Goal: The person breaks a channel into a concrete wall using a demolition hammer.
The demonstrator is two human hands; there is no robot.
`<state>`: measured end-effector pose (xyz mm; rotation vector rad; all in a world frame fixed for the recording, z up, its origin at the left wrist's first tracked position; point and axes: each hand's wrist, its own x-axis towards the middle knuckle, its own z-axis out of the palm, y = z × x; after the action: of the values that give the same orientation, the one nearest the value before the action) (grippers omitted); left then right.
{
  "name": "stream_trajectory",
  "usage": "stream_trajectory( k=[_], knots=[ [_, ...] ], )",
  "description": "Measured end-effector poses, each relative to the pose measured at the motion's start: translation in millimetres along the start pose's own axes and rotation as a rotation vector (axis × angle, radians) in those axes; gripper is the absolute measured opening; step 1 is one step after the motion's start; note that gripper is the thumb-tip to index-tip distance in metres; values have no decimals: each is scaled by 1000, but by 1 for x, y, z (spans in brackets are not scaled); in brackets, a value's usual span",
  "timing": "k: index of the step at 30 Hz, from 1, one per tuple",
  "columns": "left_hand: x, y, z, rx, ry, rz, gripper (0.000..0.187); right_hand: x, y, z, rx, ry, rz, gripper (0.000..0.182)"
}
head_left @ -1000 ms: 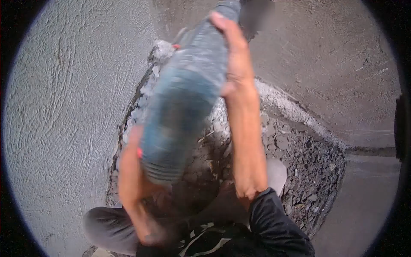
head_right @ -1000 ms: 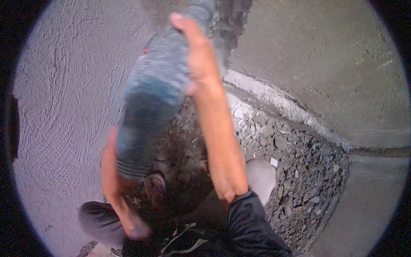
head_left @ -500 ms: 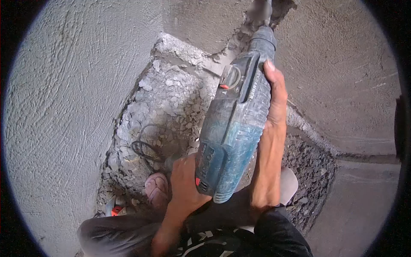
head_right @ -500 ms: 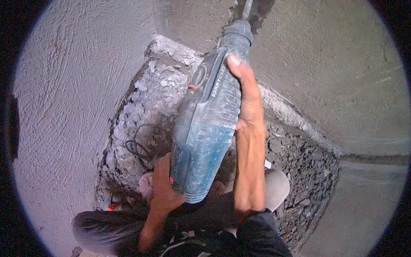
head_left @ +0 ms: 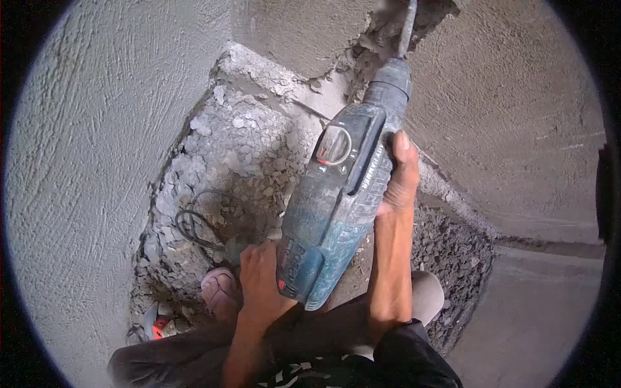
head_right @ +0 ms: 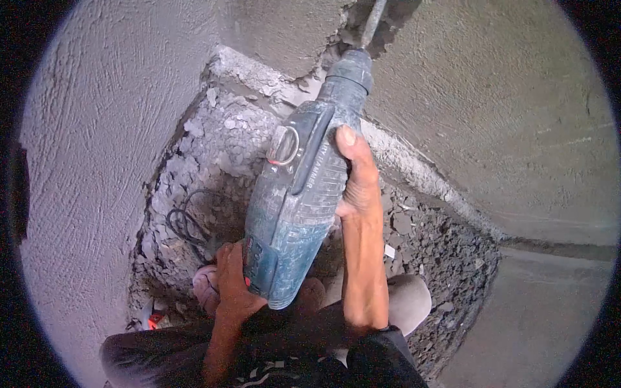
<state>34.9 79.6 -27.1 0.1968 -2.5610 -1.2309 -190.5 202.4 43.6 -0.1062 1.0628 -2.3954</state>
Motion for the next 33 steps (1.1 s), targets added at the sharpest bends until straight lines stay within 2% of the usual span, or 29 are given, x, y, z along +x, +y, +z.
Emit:
stream_trajectory(
  k=[2,4,5,6,8,11,12,14,15,17,18,20,23,26,29,32,33],
  knots=[
    [2,0,-1,-91,-32,-44,79,-3,-3,9,-165,47,-114,55],
    [-1,2,-4,-403,-59,-274,77,-4,-4,13,-279,92,-183,61],
    [-5,3,-4,-409,-62,-276,77,-4,-1,16,-287,118,-189,66],
    [-10,4,-5,-706,-23,-473,76,-2,7,17,-248,140,-177,70],
    [-17,1,-6,-1001,16,-674,75,4,23,20,-170,184,-155,78],
    [-22,-13,-7,-1073,-34,-822,72,13,28,26,-182,137,-93,76],
    [-19,-17,-8,-735,-151,-624,70,16,28,27,-190,126,-78,75],
    [-16,-31,0,-402,-253,-427,69,16,26,34,-136,53,-72,79],
    [-17,-41,11,-652,-188,-552,68,14,25,41,-126,46,-80,83],
    [-7,-51,14,-907,-127,-669,67,19,27,42,-180,36,-131,82],
    [3,-54,8,-736,-183,-520,68,21,28,42,-226,22,-182,82],
    [8,-65,6,-561,-233,-369,68,24,30,44,-236,50,-195,77],
    [12,-77,13,-595,-133,-157,73,35,29,36,-239,34,-193,70],
    [29,-63,17,-676,-143,-353,77,41,23,30,-237,49,-213,69],
    [32,-69,29,-848,0,-299,78,48,18,29,-259,58,-236,65],
    [57,-67,10,-592,-157,-311,84,59,13,33,-251,35,-259,62],
    [59,-72,7,-630,-189,-294,83,63,14,33,-260,33,-274,61]
  ],
)
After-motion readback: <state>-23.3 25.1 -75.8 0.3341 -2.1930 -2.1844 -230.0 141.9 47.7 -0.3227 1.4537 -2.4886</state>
